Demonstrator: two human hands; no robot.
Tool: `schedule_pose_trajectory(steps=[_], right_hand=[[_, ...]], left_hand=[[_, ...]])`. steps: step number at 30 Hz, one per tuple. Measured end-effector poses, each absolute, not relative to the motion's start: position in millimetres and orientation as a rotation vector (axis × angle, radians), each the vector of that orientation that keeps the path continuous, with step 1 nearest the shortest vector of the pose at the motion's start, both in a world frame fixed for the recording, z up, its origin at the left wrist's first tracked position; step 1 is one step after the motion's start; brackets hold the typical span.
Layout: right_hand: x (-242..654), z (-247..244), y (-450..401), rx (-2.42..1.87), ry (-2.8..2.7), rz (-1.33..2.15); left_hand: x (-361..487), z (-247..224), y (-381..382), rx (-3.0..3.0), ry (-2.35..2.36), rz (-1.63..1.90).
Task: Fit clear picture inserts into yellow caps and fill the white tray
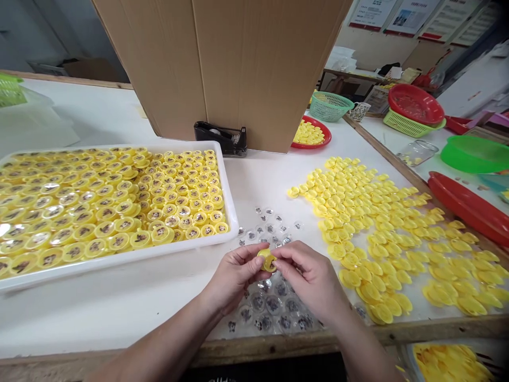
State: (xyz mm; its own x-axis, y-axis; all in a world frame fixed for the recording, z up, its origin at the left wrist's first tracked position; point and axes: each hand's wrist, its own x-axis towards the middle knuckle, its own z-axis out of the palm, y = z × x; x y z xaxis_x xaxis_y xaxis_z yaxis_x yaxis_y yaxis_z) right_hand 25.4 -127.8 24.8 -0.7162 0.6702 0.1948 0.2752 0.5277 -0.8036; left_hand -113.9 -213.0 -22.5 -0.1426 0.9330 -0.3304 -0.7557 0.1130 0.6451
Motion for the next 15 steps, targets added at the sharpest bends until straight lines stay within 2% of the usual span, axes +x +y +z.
schedule_pose_trajectory(steps=[8, 15], right_hand=[[30.5, 20.3, -144.1, -0.674, -2.386, 0.597], [34.2, 19.6, -143.7, -0.669, -2.396, 0.697]], left_hand=[[-109.5, -21.5, -218.2, 0.350, 0.924, 1.437], [-106.8, -18.1, -215.4, 0.346, 1.045, 1.429]])
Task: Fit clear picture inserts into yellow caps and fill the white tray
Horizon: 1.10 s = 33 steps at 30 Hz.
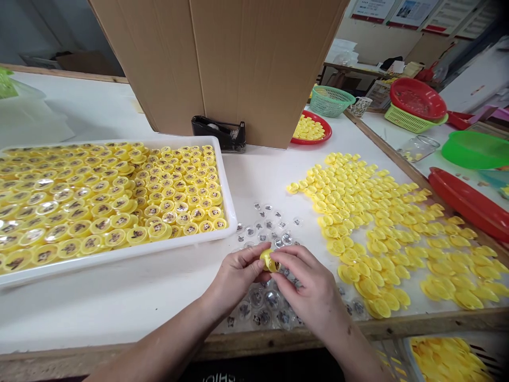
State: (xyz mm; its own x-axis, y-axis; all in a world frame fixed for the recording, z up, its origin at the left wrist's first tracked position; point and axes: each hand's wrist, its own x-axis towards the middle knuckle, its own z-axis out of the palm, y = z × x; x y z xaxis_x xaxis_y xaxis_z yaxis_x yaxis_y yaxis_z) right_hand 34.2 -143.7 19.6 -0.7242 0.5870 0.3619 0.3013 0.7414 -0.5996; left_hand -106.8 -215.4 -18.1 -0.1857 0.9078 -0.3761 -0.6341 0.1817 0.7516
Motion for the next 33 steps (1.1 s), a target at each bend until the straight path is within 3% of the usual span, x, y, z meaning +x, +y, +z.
schedule_pose_trajectory(steps=[7, 16, 24, 33], right_hand=[[32.9, 15.7, -145.7, -0.747, -2.354, 0.778], [26.6, 4.3, -154.5, -0.726, -2.322, 0.549], [39.0, -1.1, -134.3, -1.000, -2.150, 1.442], [36.6, -18.4, -138.8, -0.983, -1.968, 1.618]], left_hand=[[-104.2, -16.7, -215.9, 0.332, 1.073, 1.471], [-108.4, -16.5, -215.5, 0.433, 0.997, 1.427], [-107.3, -20.5, -215.2, 0.547, 0.979, 1.476], [-106.5, -24.3, -212.9, 0.757, 1.370, 1.375]])
